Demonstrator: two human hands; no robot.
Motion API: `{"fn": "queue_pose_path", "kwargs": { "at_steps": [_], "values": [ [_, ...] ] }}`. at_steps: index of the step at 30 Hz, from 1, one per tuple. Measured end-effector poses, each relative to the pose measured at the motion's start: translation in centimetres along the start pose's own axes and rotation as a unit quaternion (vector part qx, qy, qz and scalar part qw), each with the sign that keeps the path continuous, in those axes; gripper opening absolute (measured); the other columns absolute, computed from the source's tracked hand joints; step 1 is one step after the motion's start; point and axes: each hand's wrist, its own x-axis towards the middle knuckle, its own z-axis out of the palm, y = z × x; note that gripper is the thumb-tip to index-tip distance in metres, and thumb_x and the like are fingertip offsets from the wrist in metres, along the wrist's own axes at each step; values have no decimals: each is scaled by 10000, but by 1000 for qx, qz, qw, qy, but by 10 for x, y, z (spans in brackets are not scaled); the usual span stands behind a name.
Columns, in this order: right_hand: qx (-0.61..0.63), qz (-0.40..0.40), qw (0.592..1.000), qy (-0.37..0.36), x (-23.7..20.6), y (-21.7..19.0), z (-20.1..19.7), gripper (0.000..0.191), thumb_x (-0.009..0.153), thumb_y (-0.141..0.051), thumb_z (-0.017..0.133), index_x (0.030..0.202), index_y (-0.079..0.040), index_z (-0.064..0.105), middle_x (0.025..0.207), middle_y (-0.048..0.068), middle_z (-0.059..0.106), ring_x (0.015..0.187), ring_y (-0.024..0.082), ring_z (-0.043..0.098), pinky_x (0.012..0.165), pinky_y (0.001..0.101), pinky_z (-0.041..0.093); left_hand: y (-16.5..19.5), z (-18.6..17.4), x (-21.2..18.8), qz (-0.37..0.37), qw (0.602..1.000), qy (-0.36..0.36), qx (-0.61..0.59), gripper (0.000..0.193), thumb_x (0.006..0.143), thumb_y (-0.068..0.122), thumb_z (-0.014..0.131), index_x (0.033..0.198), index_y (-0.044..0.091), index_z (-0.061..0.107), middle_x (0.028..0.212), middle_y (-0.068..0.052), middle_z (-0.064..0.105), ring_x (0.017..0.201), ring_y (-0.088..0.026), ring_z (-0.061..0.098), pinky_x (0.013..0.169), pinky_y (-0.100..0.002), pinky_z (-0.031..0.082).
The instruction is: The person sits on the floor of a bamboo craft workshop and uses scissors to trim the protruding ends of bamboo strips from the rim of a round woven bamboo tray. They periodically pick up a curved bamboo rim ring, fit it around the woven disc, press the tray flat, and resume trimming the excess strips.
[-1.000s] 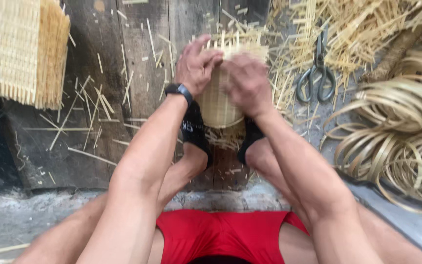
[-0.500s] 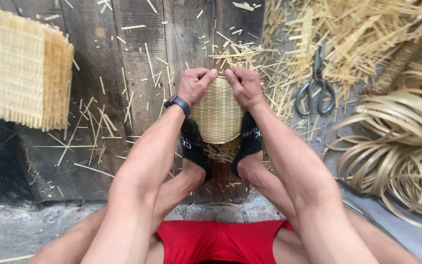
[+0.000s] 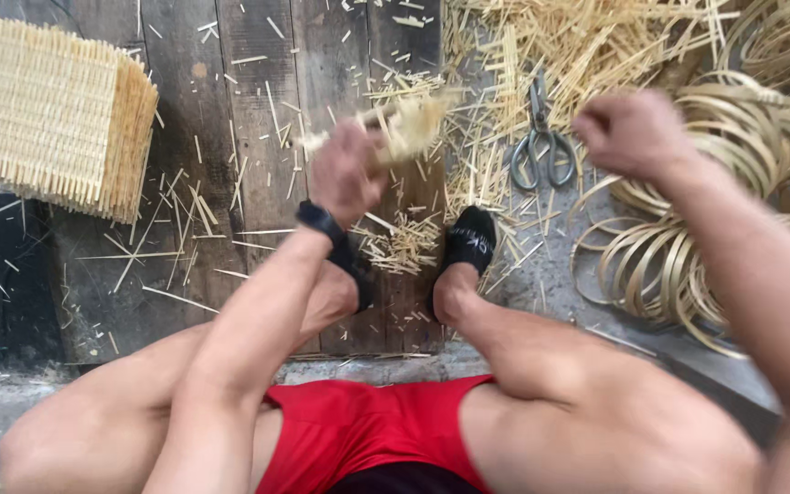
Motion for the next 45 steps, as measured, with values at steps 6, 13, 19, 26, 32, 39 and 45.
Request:
{"fn": "queue_pose_path", "kwargs": {
  "at_steps": [6,13,19,26,32,39,45],
  "values": [
    [100,22,990,93,73,51,161,319,920,-307,724,1158,-94,737,1184,210,704,1091,360,652,994,448,511,25,34,-71,37,983,-171,46,381,904,-29,676,1237,145,616,1142,-100,605,920,-249,622,758,-388,548],
    [182,191,960,94,107,70,238,732,762,-284,863,1317,34,507,1317,259,580,1208,378,590,1040,444,466,-11,45,-17,-79,983,-106,124,1037,590,628,888,1427,166,486,1385,-270,437,1223,-436,461,984,-659,420],
    [313,186,931,-8,116,86,248,517,805,-120,772,1266,60,624,1108,227,724,977,308,690,887,427,554,7,63,4,-206,961,-164,82,1021,577,462,869,1492,256,467,1306,-160,450,1201,-392,452,925,-564,453],
    [551,158,817,-64,41,70,258,451,779,-195,862,1062,37,598,831,129,688,655,217,656,563,356,528,4,73,3,-159,973,-149,79,945,599,431,864,1457,261,506,1298,-133,477,1186,-358,466,895,-544,459],
    [237,98,966,-38,4,21,232,567,870,-477,794,1084,26,643,889,167,667,855,336,659,764,458,551,3,66,2,-164,972,-153,72,1134,597,552,907,1533,208,368,1420,-180,379,1296,-409,387,1022,-600,379],
    [75,-45,996,29,26,-35,209,594,838,-504,733,1096,19,622,1053,214,617,1057,379,578,857,508,489,38,98,-12,-314,947,-60,43,1157,656,456,916,1585,187,282,1498,-237,303,1351,-459,344,1075,-622,352],
    [-23,29,999,-36,42,-36,204,303,969,-331,621,1055,-40,625,1011,140,651,889,262,650,755,437,520,37,98,-12,-296,951,-79,40,1161,646,427,916,1580,177,274,1486,-243,297,1323,-467,352,1076,-600,373]
  ]
}}
